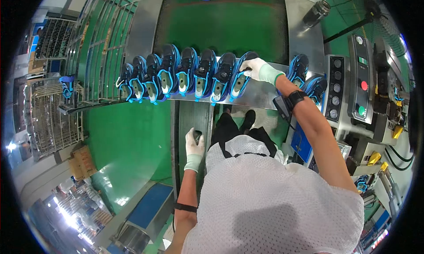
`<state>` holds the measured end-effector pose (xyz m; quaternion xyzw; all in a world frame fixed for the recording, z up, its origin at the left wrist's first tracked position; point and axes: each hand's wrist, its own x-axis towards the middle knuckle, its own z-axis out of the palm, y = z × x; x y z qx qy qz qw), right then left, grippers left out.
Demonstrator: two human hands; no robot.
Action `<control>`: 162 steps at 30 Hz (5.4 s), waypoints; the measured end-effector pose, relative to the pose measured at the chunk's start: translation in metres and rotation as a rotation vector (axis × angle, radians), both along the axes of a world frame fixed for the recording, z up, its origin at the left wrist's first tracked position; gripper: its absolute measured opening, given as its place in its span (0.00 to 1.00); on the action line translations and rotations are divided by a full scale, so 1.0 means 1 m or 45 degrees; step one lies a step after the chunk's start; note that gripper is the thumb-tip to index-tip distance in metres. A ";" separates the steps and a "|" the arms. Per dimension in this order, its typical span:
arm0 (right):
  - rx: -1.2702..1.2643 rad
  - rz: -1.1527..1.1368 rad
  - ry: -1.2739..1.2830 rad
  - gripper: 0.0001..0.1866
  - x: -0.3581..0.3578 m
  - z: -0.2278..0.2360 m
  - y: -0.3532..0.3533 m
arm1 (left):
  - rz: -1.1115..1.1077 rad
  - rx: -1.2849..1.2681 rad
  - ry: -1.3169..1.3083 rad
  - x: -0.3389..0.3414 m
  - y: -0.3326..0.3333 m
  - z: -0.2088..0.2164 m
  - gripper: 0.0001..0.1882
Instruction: Shaping and pressing shoe uppers using an industrial machine and placing finished units on a conveyor belt.
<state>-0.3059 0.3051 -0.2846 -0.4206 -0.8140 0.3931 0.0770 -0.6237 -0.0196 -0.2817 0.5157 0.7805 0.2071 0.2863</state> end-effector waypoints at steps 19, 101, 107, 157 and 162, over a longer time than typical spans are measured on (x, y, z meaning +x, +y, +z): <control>0.178 -0.273 -0.683 0.50 -0.115 0.041 -0.047 | -1.294 -0.065 0.347 -0.068 0.313 0.056 0.55; -0.420 -1.461 0.170 0.24 0.032 0.096 -0.053 | -0.517 0.468 0.313 -0.063 0.727 0.005 0.47; -0.450 -2.018 0.028 0.19 0.042 0.121 -0.156 | -0.352 0.596 0.389 -0.004 0.799 -0.072 0.22; 1.409 -3.405 1.924 0.51 0.082 0.210 -0.594 | -2.350 0.510 -0.434 0.870 -0.178 0.078 0.50; 1.367 -3.476 1.846 0.41 0.102 0.203 -0.588 | -2.541 0.004 -0.975 0.902 -0.140 0.106 0.30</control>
